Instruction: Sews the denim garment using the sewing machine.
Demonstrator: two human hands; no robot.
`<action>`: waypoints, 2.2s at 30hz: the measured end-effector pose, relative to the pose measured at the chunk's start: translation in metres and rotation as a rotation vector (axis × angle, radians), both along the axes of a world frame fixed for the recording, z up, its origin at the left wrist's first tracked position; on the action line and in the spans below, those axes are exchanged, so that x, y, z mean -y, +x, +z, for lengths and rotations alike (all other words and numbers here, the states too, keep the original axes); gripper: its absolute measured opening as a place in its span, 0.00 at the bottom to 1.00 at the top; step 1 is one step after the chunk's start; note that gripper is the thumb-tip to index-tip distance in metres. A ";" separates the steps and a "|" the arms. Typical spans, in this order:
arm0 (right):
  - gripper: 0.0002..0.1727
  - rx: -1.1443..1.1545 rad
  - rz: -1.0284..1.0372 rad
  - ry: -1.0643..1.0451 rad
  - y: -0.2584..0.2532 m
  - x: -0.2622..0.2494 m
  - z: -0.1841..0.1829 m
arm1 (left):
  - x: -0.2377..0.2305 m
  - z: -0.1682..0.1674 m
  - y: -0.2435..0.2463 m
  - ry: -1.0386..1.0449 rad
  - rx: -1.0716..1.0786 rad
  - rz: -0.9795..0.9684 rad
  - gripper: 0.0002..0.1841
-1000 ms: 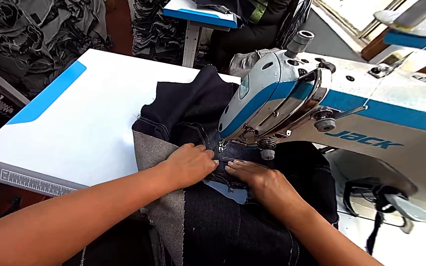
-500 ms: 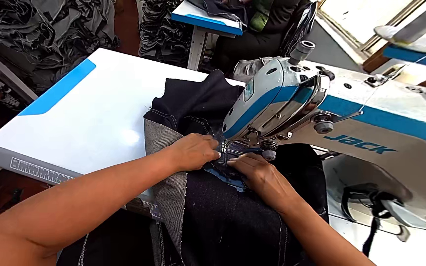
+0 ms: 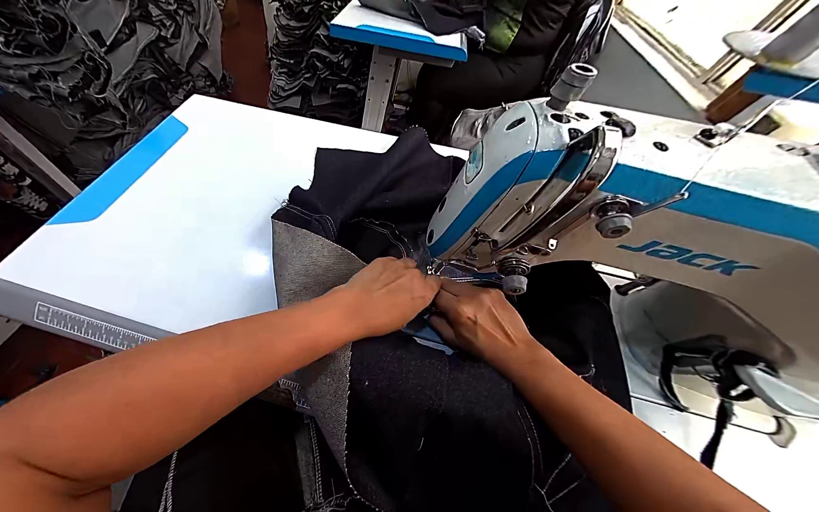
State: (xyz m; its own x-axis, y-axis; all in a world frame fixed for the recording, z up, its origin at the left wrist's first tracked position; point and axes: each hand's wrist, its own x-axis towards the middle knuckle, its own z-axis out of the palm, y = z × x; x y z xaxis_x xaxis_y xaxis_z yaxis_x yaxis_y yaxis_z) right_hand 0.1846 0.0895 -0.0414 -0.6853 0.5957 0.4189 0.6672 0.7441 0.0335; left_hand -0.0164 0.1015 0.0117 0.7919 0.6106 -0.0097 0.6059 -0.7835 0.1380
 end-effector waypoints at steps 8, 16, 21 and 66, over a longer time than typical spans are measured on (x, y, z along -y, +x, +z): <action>0.18 0.046 -0.056 -0.083 0.011 0.037 0.002 | 0.024 -0.025 -0.014 0.219 -0.025 -0.112 0.18; 0.18 -0.041 -0.089 -0.122 0.013 0.036 0.002 | 0.024 -0.023 -0.012 0.200 -0.067 -0.042 0.19; 0.18 -0.058 -0.107 -0.122 0.013 0.032 0.000 | 0.019 -0.026 -0.010 0.198 -0.036 -0.025 0.19; 0.08 -0.243 -0.625 -0.341 0.014 -0.009 0.012 | -0.044 -0.032 0.013 0.304 -0.078 0.126 0.12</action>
State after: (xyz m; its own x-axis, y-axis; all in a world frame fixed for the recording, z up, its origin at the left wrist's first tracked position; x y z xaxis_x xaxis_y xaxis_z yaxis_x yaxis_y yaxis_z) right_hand 0.1989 0.0985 -0.0296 -0.0891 0.9672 0.2379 0.9280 0.1674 -0.3330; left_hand -0.0034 0.1455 -0.0200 0.7142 0.6877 0.1305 0.6999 -0.7001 -0.1414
